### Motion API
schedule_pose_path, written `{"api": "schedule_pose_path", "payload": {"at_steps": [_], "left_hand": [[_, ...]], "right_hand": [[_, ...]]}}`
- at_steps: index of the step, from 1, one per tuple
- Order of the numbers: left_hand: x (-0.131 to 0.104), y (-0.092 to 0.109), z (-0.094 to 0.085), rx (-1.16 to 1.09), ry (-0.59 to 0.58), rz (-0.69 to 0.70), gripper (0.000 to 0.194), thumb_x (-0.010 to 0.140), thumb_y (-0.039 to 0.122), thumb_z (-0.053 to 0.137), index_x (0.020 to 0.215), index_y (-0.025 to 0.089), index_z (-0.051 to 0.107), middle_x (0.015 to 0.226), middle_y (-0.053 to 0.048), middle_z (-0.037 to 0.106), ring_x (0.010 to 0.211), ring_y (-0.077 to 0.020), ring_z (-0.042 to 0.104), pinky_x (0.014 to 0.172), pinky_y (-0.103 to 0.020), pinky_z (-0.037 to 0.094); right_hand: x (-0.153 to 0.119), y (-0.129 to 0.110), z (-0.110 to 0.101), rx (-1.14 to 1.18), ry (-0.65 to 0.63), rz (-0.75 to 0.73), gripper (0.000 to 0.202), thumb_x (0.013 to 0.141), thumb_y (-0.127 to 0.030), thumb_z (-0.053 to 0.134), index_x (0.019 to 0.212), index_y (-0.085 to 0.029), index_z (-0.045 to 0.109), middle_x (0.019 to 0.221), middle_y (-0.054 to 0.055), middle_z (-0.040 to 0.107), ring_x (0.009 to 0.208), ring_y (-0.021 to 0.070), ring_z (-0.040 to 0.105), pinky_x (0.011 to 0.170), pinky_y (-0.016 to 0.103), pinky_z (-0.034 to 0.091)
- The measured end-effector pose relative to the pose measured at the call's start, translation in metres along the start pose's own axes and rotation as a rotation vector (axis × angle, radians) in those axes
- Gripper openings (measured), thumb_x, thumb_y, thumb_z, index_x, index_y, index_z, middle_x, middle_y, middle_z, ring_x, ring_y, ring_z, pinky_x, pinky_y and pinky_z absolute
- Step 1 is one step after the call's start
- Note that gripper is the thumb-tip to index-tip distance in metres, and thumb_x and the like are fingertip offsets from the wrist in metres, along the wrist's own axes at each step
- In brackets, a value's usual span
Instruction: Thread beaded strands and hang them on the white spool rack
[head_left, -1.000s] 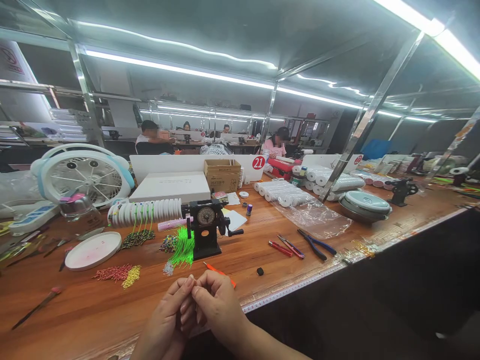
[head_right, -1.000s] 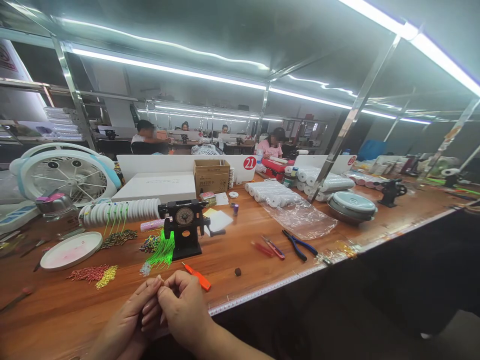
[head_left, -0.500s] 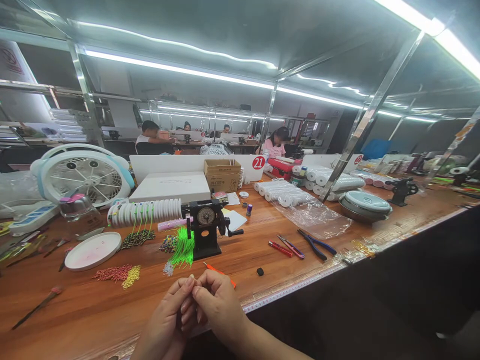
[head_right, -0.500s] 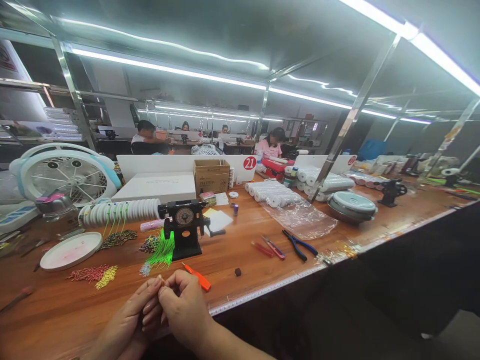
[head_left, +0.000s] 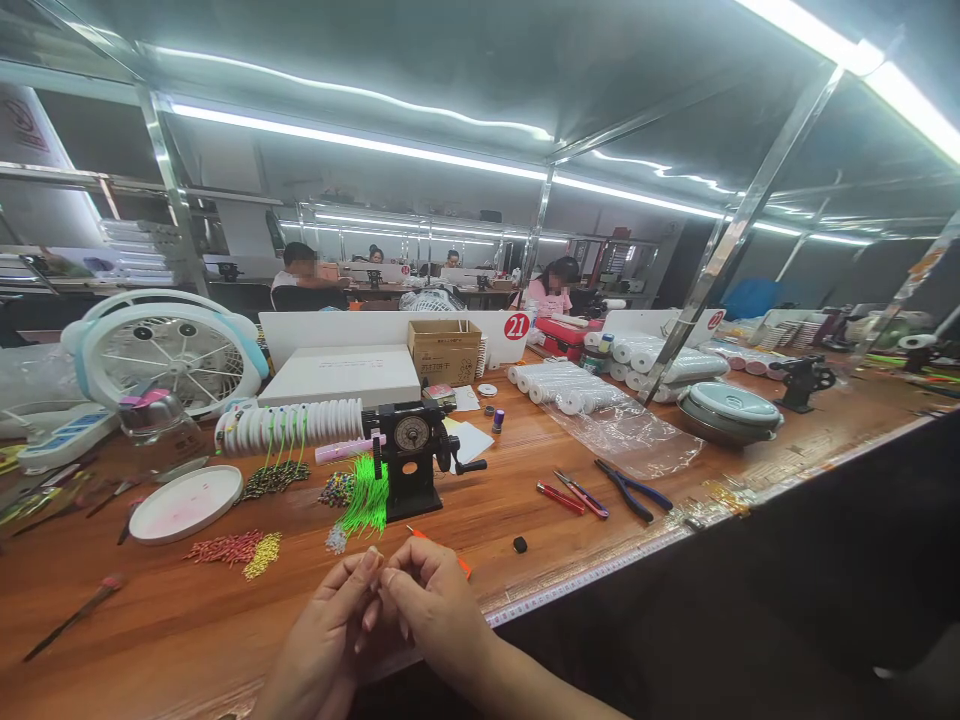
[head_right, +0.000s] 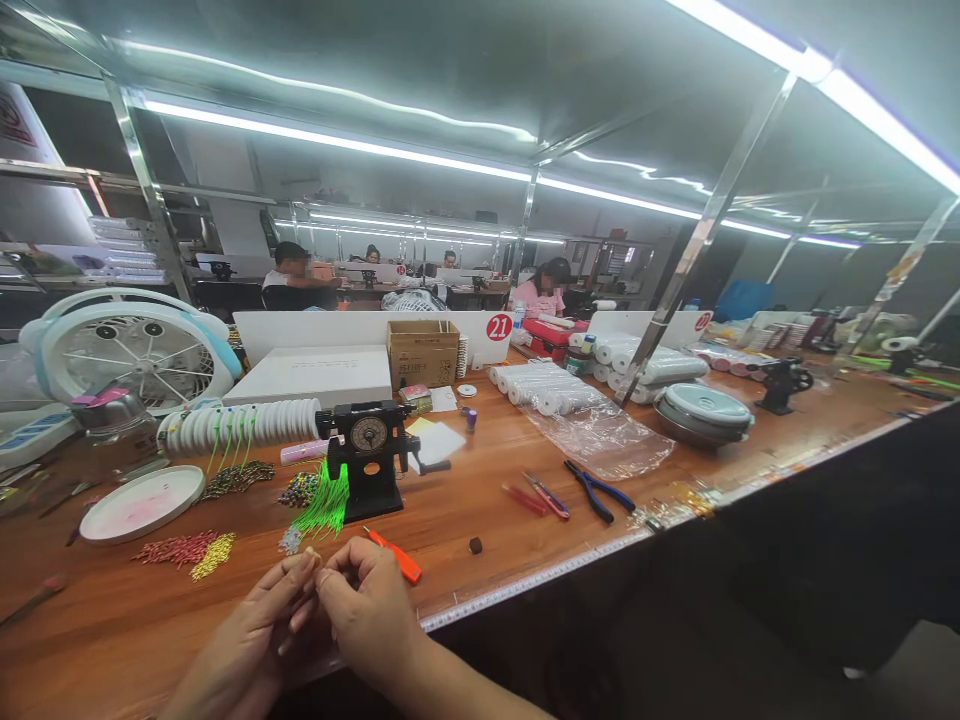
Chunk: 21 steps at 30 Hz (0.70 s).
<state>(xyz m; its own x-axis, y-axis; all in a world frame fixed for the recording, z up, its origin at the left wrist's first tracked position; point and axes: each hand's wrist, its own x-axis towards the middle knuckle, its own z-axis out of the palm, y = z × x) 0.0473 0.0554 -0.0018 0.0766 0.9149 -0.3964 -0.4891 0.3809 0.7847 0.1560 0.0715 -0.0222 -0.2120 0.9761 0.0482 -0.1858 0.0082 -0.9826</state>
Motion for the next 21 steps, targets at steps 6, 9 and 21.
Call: {"api": "schedule_pose_path", "payload": {"at_steps": [6,9,21], "left_hand": [[0.003,0.008,-0.002,-0.017,0.079,0.083,0.042,0.044,0.038,0.087,0.067,0.014,0.061,0.056,0.006,0.049,0.047,-0.0036,0.04,0.039,-0.012,0.033],[0.005,0.006,-0.006,-0.024,0.07,0.088,0.041,0.045,0.039,0.086,0.067,0.014,0.061,0.057,0.006,0.046,0.048,-0.0038,0.039,0.038,-0.012,0.033],[0.005,0.007,-0.008,0.021,-0.066,0.092,0.032,0.061,0.03,0.077,0.088,0.014,0.07,0.071,-0.001,0.058,0.06,-0.0087,0.047,0.047,-0.017,0.043]], "right_hand": [[0.003,-0.002,-0.003,-0.158,0.091,-0.041,0.015,0.075,-0.023,0.053,0.064,-0.013,0.05,0.057,-0.002,0.045,0.053,0.0075,0.037,0.051,0.02,0.03],[0.004,0.0,-0.004,-0.092,0.073,-0.019,0.018,0.076,-0.028,0.055,0.067,-0.013,0.052,0.056,-0.003,0.042,0.05,0.0072,0.033,0.049,0.021,0.028],[0.012,0.016,-0.01,0.315,0.003,0.038,0.028,0.069,-0.037,0.07,0.071,-0.011,0.06,0.05,-0.004,0.042,0.043,0.0044,0.028,0.044,0.019,0.021]]}}
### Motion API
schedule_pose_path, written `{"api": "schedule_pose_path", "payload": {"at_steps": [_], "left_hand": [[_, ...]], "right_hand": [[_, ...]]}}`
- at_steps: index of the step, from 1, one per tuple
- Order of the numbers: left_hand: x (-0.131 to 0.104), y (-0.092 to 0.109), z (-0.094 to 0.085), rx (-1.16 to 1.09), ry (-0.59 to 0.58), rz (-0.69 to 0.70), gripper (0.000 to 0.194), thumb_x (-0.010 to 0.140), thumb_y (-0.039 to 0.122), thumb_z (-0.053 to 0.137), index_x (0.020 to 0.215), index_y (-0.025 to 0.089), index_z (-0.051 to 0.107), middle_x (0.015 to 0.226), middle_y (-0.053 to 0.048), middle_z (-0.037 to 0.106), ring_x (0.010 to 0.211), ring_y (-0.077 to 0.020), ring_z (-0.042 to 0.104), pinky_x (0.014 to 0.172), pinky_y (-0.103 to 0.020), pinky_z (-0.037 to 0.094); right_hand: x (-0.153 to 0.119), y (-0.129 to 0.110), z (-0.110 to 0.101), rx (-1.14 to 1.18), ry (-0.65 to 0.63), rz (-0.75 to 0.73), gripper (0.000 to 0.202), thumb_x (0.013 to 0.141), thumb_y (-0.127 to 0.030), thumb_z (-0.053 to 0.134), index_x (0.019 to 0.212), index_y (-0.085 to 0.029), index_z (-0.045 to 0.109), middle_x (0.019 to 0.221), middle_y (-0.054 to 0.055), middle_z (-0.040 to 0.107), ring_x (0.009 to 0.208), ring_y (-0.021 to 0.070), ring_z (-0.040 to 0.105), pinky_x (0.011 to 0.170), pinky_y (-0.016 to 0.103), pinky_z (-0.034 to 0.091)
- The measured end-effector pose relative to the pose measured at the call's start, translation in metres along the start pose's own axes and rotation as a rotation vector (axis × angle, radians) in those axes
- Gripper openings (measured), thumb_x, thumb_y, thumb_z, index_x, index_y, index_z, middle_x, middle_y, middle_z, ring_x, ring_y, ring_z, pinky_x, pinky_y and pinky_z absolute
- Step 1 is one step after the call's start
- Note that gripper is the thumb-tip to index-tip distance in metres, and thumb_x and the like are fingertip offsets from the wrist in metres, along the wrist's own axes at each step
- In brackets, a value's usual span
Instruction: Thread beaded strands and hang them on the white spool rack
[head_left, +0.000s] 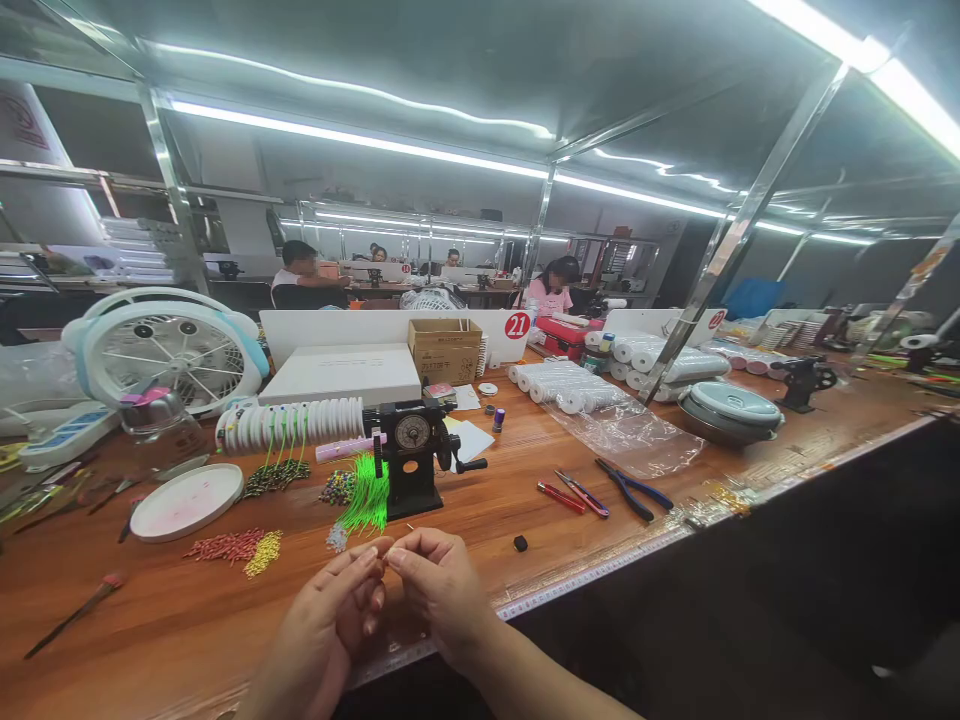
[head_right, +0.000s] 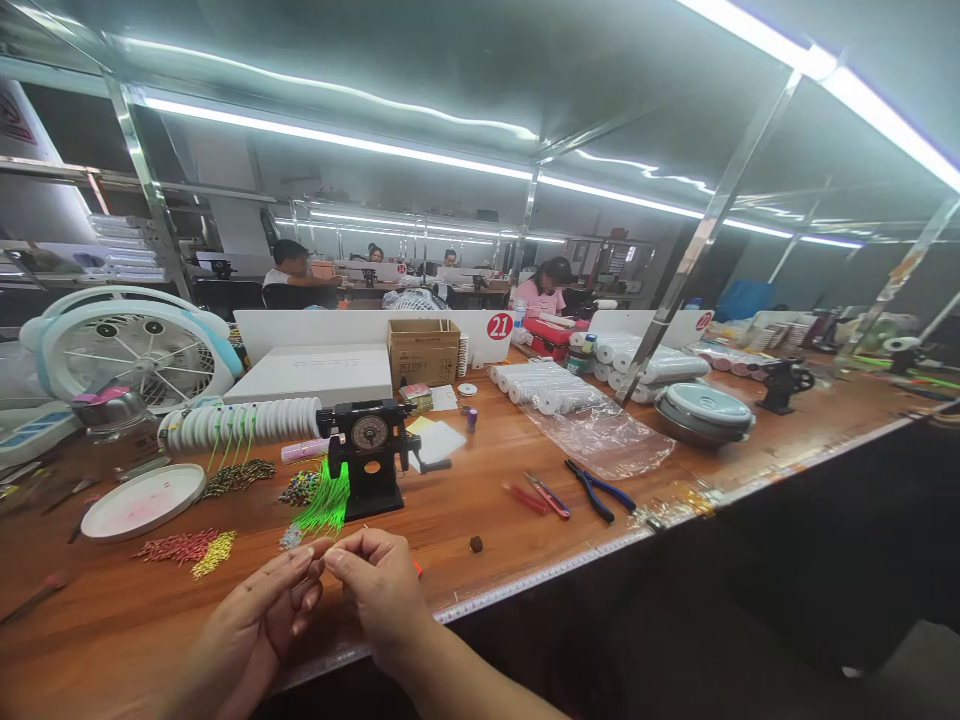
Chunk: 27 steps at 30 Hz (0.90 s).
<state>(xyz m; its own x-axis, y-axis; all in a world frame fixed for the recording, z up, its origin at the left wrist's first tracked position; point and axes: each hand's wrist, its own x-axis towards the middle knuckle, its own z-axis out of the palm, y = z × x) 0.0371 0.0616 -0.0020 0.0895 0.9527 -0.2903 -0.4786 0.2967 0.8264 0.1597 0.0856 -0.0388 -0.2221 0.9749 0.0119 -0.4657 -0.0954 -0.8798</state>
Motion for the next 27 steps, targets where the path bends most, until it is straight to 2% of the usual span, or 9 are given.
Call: {"api": "schedule_pose_path", "payload": {"at_steps": [3,7,11,15,18,23,27], "left_hand": [[0.004,0.0,-0.001,0.067,-0.003,0.027,0.033,0.059,0.03,0.078,0.088,0.015,0.069,0.071,0.0,0.059,0.058,-0.0076,0.046,0.046,-0.016,0.04],[0.011,0.0,-0.002,0.24,0.015,0.109,0.036,0.059,0.04,0.077,0.083,0.015,0.066,0.062,0.002,0.054,0.052,-0.0066,0.043,0.046,-0.017,0.037],[0.016,0.003,-0.004,0.399,0.018,0.202,0.033,0.062,0.045,0.074,0.07,0.014,0.064,0.055,0.004,0.05,0.05,-0.0065,0.04,0.047,-0.017,0.034],[0.019,0.007,-0.008,0.557,0.014,0.3,0.032,0.062,0.045,0.074,0.065,0.015,0.063,0.059,0.003,0.053,0.054,-0.0078,0.043,0.049,-0.016,0.034],[0.021,0.009,-0.012,0.608,0.032,0.316,0.035,0.065,0.05,0.07,0.069,0.016,0.061,0.058,0.004,0.052,0.051,-0.0075,0.04,0.047,-0.017,0.032],[0.018,0.012,-0.013,0.614,0.046,0.285,0.038,0.069,0.053,0.064,0.083,0.018,0.06,0.055,0.005,0.052,0.048,-0.0084,0.042,0.047,-0.019,0.036],[0.014,0.017,-0.011,0.794,-0.031,0.298,0.037,0.073,0.049,0.061,0.095,0.019,0.063,0.065,0.001,0.061,0.056,-0.012,0.052,0.052,-0.021,0.041]], "right_hand": [[0.001,-0.001,-0.001,0.052,-0.007,0.007,0.026,0.069,-0.033,0.071,0.071,-0.01,0.059,0.048,-0.005,0.04,0.042,0.0032,0.025,0.042,0.019,0.015],[0.0,-0.006,0.0,0.054,-0.007,0.013,0.025,0.07,-0.032,0.069,0.071,-0.01,0.058,0.049,-0.004,0.042,0.042,0.0035,0.026,0.043,0.02,0.014],[-0.002,-0.009,0.003,-0.043,0.024,-0.012,0.021,0.071,-0.029,0.065,0.065,-0.011,0.054,0.047,-0.006,0.037,0.044,0.004,0.024,0.044,0.021,0.016],[-0.002,-0.01,0.003,-0.179,0.053,-0.044,0.018,0.072,-0.025,0.061,0.063,-0.011,0.054,0.049,-0.005,0.038,0.048,0.0052,0.026,0.047,0.021,0.02],[-0.001,-0.01,0.003,-0.243,0.059,-0.05,0.016,0.072,-0.024,0.06,0.064,-0.011,0.056,0.051,-0.004,0.041,0.049,0.0058,0.028,0.048,0.021,0.022],[0.001,-0.01,0.002,-0.116,0.042,-0.014,0.018,0.072,-0.028,0.062,0.067,-0.012,0.057,0.051,-0.005,0.039,0.047,0.0054,0.026,0.046,0.021,0.02],[0.0,-0.012,0.002,-0.133,0.026,-0.082,0.019,0.074,-0.029,0.062,0.068,-0.011,0.06,0.058,-0.001,0.049,0.054,0.007,0.037,0.054,0.021,0.03]]}}
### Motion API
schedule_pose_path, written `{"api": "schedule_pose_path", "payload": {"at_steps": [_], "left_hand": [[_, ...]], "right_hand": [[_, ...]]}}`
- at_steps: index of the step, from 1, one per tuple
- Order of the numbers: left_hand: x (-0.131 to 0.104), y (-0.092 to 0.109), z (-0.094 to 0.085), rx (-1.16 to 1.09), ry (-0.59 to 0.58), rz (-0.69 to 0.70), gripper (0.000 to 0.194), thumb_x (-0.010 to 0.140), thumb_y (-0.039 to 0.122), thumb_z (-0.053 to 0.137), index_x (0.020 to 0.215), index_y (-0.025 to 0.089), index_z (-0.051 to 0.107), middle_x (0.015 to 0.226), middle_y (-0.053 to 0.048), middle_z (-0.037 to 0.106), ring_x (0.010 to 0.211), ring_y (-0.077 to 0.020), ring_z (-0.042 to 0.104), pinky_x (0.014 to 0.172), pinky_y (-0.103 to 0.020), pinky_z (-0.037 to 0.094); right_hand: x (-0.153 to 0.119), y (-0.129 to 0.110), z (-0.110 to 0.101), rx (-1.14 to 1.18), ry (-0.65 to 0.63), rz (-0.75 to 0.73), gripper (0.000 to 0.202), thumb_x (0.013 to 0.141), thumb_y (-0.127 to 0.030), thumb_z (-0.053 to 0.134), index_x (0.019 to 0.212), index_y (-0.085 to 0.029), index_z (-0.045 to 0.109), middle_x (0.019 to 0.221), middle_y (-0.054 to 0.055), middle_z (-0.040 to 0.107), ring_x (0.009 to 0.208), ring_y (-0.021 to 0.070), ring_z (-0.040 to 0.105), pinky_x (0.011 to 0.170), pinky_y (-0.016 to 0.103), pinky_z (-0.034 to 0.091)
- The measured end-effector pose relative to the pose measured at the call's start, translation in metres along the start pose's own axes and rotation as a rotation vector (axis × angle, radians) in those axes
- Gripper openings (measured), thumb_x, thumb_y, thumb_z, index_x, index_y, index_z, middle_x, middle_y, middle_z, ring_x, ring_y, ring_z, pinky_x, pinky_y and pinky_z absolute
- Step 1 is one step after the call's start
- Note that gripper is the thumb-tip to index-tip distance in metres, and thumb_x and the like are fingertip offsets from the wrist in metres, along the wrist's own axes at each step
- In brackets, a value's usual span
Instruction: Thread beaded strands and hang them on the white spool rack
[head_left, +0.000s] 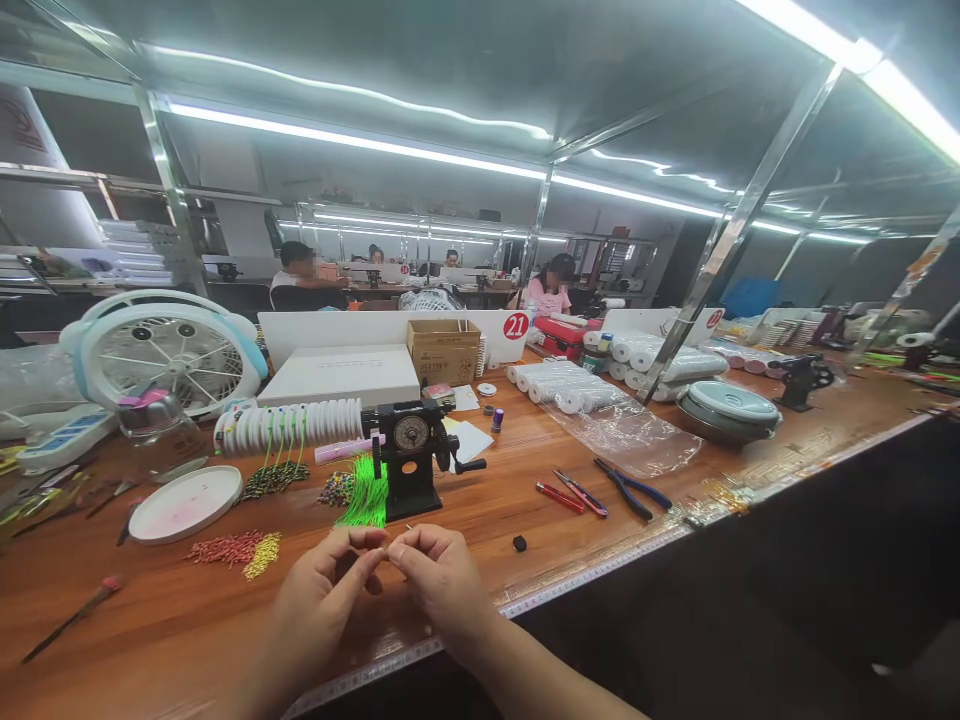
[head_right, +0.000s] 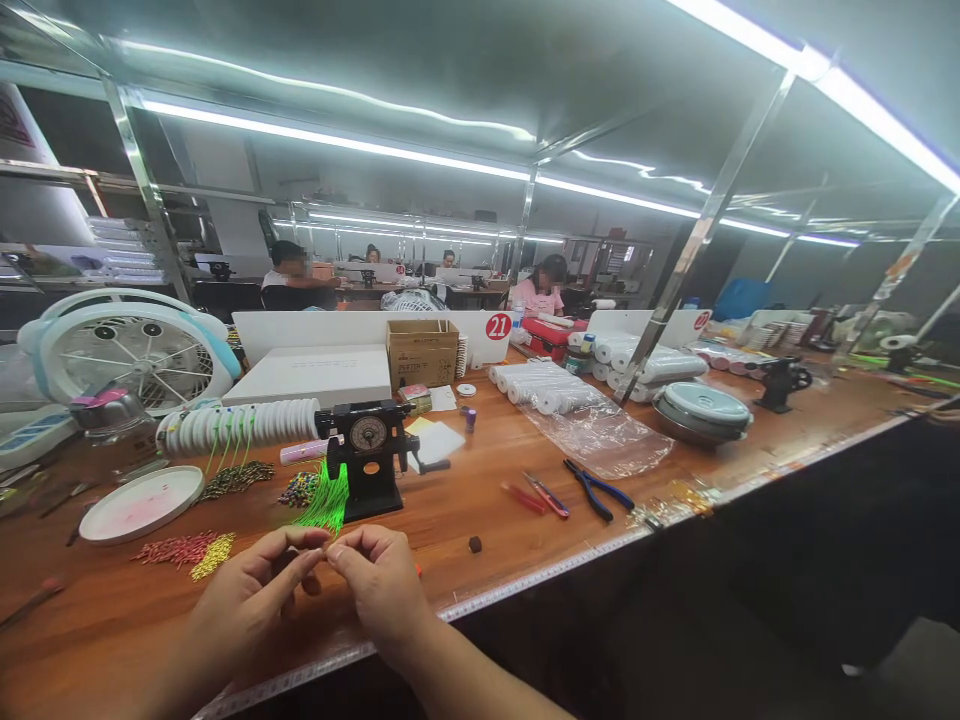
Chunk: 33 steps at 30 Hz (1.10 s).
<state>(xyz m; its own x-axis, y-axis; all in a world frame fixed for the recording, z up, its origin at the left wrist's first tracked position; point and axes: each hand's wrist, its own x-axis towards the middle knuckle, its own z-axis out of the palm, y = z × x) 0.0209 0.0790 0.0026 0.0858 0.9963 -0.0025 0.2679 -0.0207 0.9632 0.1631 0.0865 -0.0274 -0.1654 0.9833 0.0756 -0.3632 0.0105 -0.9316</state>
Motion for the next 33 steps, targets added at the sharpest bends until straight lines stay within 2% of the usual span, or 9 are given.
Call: {"api": "schedule_pose_path", "payload": {"at_steps": [3,6,13,18,22,28,31,33], "left_hand": [[0.001,0.003,-0.004,0.229,-0.067,0.114,0.032,0.079,0.046,0.052,0.092,0.02,0.066,0.074,-0.002,0.065,0.066,-0.0148,0.059,0.056,-0.022,0.044],[0.001,0.003,-0.007,0.375,-0.107,0.178,0.031,0.084,0.042,0.044,0.091,0.023,0.067,0.074,-0.002,0.066,0.067,-0.0153,0.061,0.056,-0.022,0.045],[-0.001,-0.002,-0.008,0.616,-0.047,0.396,0.027,0.087,0.037,0.041,0.083,0.023,0.064,0.078,-0.002,0.066,0.074,-0.0161,0.061,0.068,-0.024,0.045],[0.0,-0.004,-0.01,0.532,0.076,0.325,0.026,0.084,0.042,0.045,0.083,0.021,0.062,0.076,-0.003,0.064,0.07,-0.0166,0.061,0.062,-0.024,0.046],[0.0,-0.005,-0.03,0.388,0.214,0.214,0.03,0.081,0.047,0.046,0.085,0.021,0.059,0.079,-0.003,0.064,0.071,-0.017,0.063,0.064,-0.023,0.049],[-0.009,-0.004,-0.076,0.575,0.361,0.129,0.038,0.074,0.055,0.047,0.094,0.023,0.058,0.086,-0.004,0.067,0.08,-0.019,0.064,0.066,-0.023,0.05],[-0.015,-0.006,-0.085,0.654,0.403,0.096,0.037,0.075,0.055,0.047,0.094,0.025,0.058,0.087,-0.002,0.069,0.081,-0.0184,0.065,0.066,-0.023,0.05],[-0.018,-0.01,-0.086,0.666,0.383,0.106,0.037,0.074,0.054,0.048,0.094,0.025,0.059,0.088,-0.002,0.069,0.08,-0.0177,0.065,0.065,-0.021,0.051]], "right_hand": [[0.0,-0.002,-0.001,-0.098,-0.005,-0.044,0.02,0.075,-0.029,0.061,0.069,-0.01,0.062,0.063,0.002,0.054,0.059,0.009,0.042,0.059,0.023,0.034],[-0.001,-0.003,-0.001,-0.196,0.003,-0.049,0.019,0.074,-0.028,0.059,0.069,-0.009,0.063,0.062,0.002,0.054,0.058,0.0097,0.042,0.058,0.023,0.034],[-0.003,-0.003,0.0,-0.335,0.013,-0.067,0.02,0.076,-0.028,0.056,0.069,-0.01,0.061,0.06,0.0,0.051,0.057,0.0093,0.04,0.056,0.022,0.032],[-0.001,-0.004,0.0,-0.349,0.011,-0.06,0.019,0.077,-0.028,0.054,0.067,-0.012,0.056,0.057,-0.001,0.046,0.054,0.0089,0.038,0.052,0.022,0.03],[0.002,-0.005,-0.007,-0.5,0.029,-0.058,0.018,0.079,-0.027,0.051,0.065,-0.014,0.052,0.054,-0.003,0.041,0.05,0.0083,0.035,0.048,0.021,0.026],[0.003,-0.005,-0.018,-1.029,0.05,-0.211,0.015,0.083,-0.018,0.043,0.073,-0.015,0.054,0.066,0.002,0.055,0.061,0.0122,0.048,0.057,0.023,0.033],[0.003,-0.003,-0.02,-1.17,0.069,-0.257,0.013,0.08,-0.012,0.045,0.074,-0.014,0.055,0.078,0.008,0.059,0.074,0.0178,0.052,0.067,0.028,0.036],[0.004,-0.001,-0.024,-1.254,0.055,-0.253,0.012,0.077,-0.01,0.047,0.071,-0.014,0.057,0.086,0.011,0.058,0.083,0.0219,0.052,0.071,0.032,0.037]]}}
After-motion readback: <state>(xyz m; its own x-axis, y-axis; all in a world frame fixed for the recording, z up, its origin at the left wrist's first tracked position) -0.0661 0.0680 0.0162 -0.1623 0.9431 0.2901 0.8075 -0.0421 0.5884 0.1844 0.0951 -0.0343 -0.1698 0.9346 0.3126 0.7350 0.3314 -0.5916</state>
